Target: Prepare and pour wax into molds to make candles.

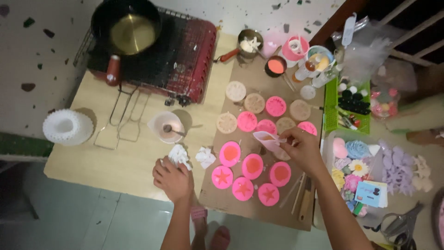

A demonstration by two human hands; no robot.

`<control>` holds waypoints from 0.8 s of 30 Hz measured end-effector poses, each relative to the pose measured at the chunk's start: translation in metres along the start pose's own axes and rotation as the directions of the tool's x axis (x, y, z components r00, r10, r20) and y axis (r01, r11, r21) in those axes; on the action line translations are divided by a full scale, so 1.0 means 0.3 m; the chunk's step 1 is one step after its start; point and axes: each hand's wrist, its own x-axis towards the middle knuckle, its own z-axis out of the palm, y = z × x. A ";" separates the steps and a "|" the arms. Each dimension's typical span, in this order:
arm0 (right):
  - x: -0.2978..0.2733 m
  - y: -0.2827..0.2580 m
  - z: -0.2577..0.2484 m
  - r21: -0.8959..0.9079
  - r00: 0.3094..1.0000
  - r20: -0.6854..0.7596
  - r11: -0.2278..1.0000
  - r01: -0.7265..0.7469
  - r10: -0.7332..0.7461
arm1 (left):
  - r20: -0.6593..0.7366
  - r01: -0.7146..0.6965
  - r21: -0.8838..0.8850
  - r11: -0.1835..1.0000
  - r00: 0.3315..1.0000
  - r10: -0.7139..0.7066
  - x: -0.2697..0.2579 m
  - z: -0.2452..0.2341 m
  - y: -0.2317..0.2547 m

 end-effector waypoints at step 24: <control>0.878 0.262 0.421 0.392 0.872 -0.458 0.920 0.025 0.171 | -0.375 -0.050 -0.068 0.996 0.927 0.021 0.013 0.171 -0.033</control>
